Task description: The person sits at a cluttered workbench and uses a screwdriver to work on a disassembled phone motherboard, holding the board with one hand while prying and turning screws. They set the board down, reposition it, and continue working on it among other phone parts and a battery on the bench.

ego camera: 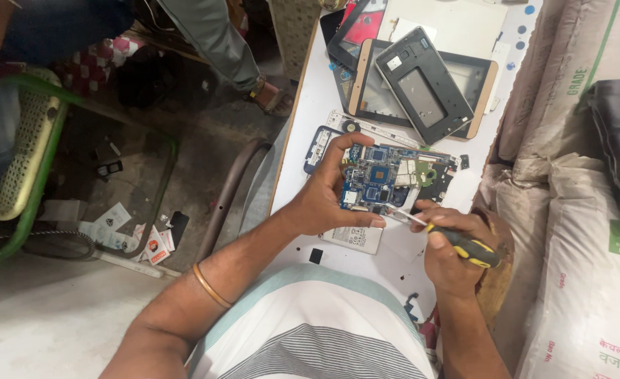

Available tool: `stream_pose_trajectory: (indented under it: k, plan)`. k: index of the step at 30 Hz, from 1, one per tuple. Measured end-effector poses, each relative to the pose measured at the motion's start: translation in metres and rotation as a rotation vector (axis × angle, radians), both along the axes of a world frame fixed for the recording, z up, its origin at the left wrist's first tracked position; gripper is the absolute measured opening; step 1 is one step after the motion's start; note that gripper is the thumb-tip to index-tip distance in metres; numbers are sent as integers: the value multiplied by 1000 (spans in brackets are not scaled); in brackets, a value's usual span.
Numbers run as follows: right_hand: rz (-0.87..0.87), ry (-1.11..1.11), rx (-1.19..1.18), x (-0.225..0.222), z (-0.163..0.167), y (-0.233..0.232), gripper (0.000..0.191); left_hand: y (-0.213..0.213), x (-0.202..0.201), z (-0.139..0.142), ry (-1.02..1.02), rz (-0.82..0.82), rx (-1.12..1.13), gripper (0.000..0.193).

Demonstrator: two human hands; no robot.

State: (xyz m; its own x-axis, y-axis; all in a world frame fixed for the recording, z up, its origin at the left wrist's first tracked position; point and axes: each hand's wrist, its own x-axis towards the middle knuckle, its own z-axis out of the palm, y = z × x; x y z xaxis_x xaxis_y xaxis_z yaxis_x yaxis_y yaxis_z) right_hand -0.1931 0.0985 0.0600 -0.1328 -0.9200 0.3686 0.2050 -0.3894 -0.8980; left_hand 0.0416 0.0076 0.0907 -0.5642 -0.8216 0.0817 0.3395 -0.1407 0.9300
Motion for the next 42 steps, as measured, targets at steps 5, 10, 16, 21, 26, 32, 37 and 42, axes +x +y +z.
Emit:
stream_pose_trajectory:
  k: [5,10,16,21,26,32,37,42]
  plan:
    - [-44,-202,81,-7,-15,1,22,1,0,1,49,-31,97,101]
    - [-42,-208,95,-7,-21,3,22,1,-1,1,26,-7,130,102]
    - [-93,-152,107,2,-12,-1,20,-2,-1,-1,19,75,68,104]
    - [-153,-119,151,9,-1,-5,20,2,0,2,10,71,67,107]
    - [-101,-53,225,18,0,-2,32,11,-6,5,-24,-23,1,102]
    - [-146,13,285,19,-1,-1,34,16,-12,10,-157,-46,-91,104]
    - [-146,-102,273,18,1,-3,32,12,-7,7,-142,-85,1,104]
    - [-221,-71,285,16,1,-5,31,9,-1,-6,-81,-82,160,62]
